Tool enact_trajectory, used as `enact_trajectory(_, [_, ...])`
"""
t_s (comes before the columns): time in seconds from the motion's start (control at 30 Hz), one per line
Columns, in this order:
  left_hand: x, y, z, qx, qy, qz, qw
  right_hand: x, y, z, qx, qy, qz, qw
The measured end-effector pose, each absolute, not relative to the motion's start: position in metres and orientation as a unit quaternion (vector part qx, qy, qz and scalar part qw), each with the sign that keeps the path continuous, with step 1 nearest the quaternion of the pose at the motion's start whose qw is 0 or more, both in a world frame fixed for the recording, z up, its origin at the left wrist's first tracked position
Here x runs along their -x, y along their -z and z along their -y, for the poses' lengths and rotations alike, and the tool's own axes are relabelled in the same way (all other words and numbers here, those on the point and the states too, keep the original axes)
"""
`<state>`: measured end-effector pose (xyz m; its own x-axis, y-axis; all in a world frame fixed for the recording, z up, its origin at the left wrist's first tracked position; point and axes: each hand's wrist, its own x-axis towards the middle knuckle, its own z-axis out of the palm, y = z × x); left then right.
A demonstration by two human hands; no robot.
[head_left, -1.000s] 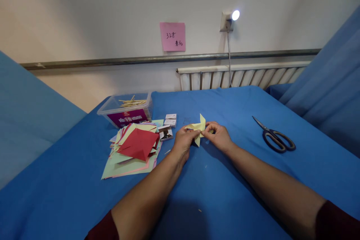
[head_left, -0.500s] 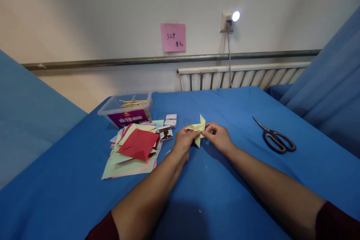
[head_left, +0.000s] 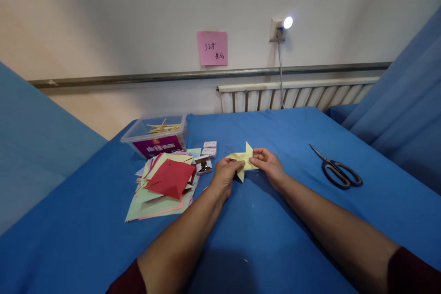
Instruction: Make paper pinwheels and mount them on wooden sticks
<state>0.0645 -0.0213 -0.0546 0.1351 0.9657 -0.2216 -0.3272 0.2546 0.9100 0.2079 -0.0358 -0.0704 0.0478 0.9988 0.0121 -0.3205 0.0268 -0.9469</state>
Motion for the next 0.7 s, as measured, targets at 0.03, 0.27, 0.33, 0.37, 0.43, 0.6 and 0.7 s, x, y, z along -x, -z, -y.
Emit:
enact_trajectory(0.03, [-0.0646,0.0546,0.0214,-0.365,-0.489,-0.435,0.662,-0.2069,0.0696,0.0371,0.416,-0.56,0.413,0.585])
enact_trajectory(0.27, [-0.0647,0.0558,0.0205,-0.367,-0.491,-0.428,0.664,-0.2019,0.068,0.0388,0.414,-0.564,0.416,0.581])
enact_trajectory(0.33, [-0.0646,0.0562,0.0202,-0.367,-0.489,-0.425,0.667,-0.2021,0.0687,0.0373,0.413,-0.568,0.413,0.579])
enact_trajectory(0.37, [-0.0646,0.056,0.0203,-0.367,-0.489,-0.426,0.667,-0.2022,0.0692,0.0366,0.41,-0.571,0.413,0.579])
enact_trajectory(0.43, [-0.0651,0.0553,0.0212,-0.367,-0.485,-0.431,0.666,-0.2022,0.0705,0.0356,0.404,-0.576,0.413,0.579])
enact_trajectory(0.6, [-0.0682,0.0526,0.0259,-0.388,-0.477,-0.436,0.657,-0.201,0.0734,0.0364,0.402,-0.566,0.412,0.591])
enact_trajectory(0.7, [-0.0694,0.0514,0.0296,-0.398,-0.486,-0.449,0.636,-0.2004,0.0743,0.0377,0.41,-0.555,0.405,0.6])
